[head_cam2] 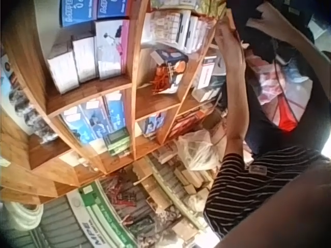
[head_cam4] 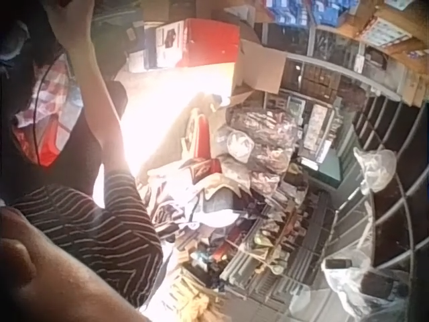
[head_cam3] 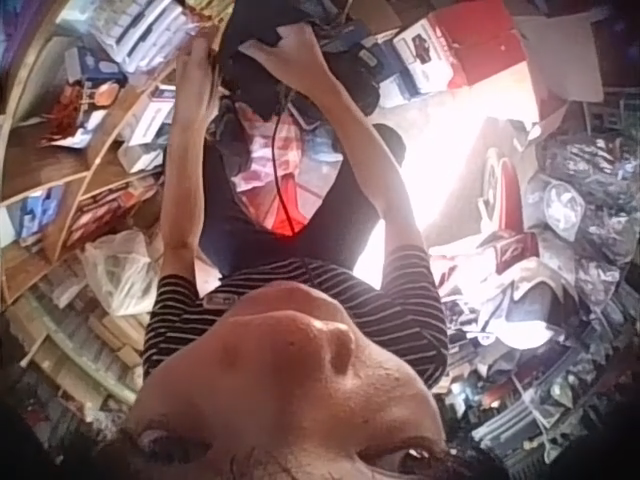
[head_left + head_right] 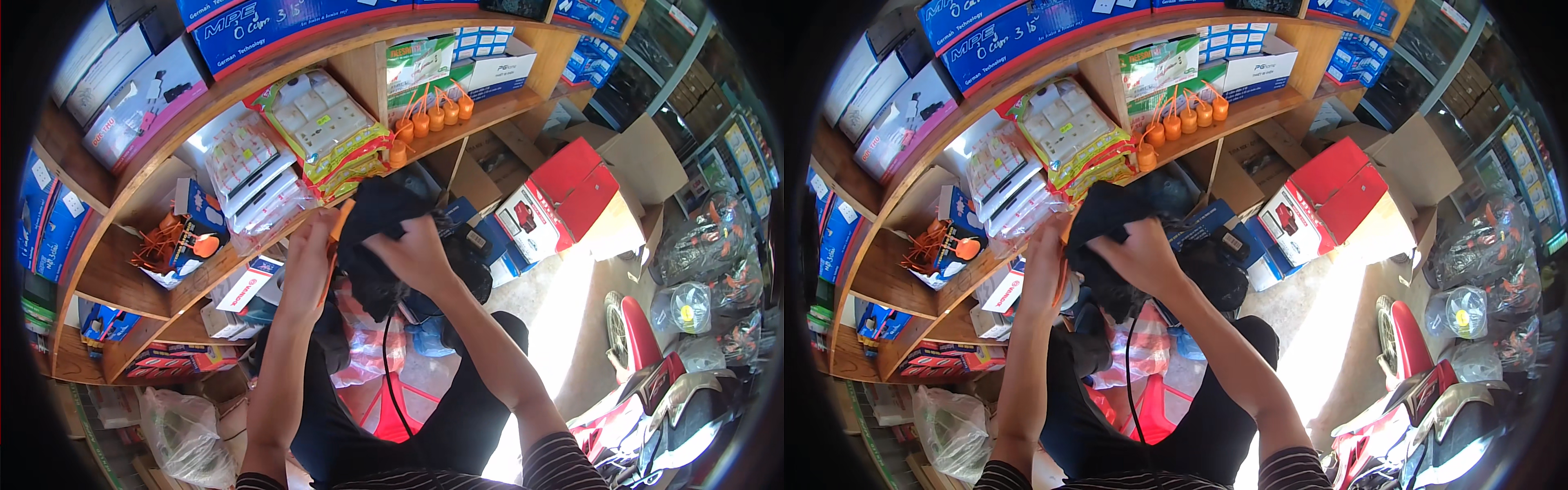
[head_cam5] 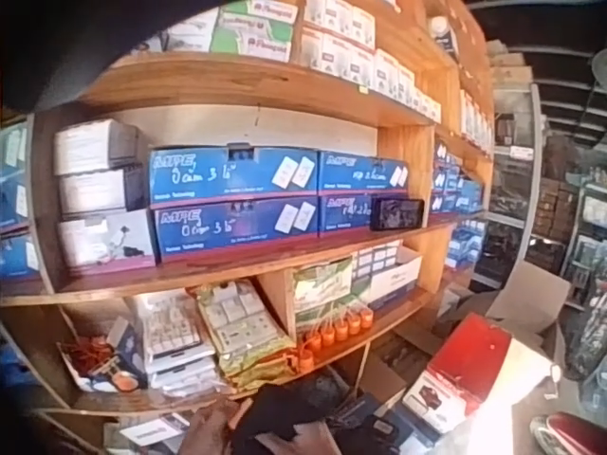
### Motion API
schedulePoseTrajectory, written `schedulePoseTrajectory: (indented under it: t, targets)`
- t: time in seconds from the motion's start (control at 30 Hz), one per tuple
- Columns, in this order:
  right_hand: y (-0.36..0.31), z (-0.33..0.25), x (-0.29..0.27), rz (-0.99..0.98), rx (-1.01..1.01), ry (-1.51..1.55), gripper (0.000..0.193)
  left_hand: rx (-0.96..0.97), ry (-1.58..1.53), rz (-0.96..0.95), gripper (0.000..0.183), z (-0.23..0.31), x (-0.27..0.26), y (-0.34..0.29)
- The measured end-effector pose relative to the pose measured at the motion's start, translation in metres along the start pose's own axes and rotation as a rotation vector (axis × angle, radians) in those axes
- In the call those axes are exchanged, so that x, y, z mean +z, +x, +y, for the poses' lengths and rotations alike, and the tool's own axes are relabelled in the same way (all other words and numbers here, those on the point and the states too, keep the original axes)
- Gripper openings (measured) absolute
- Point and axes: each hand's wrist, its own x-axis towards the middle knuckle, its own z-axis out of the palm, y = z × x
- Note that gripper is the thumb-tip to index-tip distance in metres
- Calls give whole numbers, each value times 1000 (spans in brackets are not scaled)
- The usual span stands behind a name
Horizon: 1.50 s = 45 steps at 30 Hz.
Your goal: Assembling an electrical socket and cord component in a shop environment.
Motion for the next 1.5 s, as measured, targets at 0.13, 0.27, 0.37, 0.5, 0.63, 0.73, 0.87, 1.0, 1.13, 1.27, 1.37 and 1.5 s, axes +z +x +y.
schedulePoseTrajectory:
  t: [0.13,0.27,0.37,0.5,0.63,0.73,0.87,1.0,1.13,1.27,1.37,1.5]
  targets:
    - [4,-3,1,-167,-303,-202,18,-8,-280,5,34,-2,6,2]
    - [3,0,-2,-164,-153,-50,15,-60,-262,-115,45,-4,8,-5]
    - [3,4,-3,-137,37,-103,14,-119,-207,-121,54,-2,10,-7]
    - [3,5,-4,-27,-37,-57,16,-106,-193,-148,54,-1,18,-9]
    - [1,2,-4,-18,49,-88,20,-116,-113,-53,55,-6,28,-13]
    - [-1,3,0,-164,-66,-88,23,-68,-300,4,55,-8,32,-13]
    - [-6,10,4,-127,6,-7,20,-99,-431,-67,51,-2,29,-11]
    - [-3,22,-1,8,54,-107,16,-212,-235,-88,44,1,23,-12]
    - [-1,25,0,55,-55,-185,16,-175,-209,-94,42,-4,15,-8]
    - [1,13,-3,-59,6,-185,13,-247,61,-114,49,-6,10,-4]
    - [-1,1,-4,-216,-87,-81,23,-87,-208,-118,55,-9,18,-7]
    - [-8,-6,6,-248,121,90,37,-3,-360,-190,56,-7,20,-14]
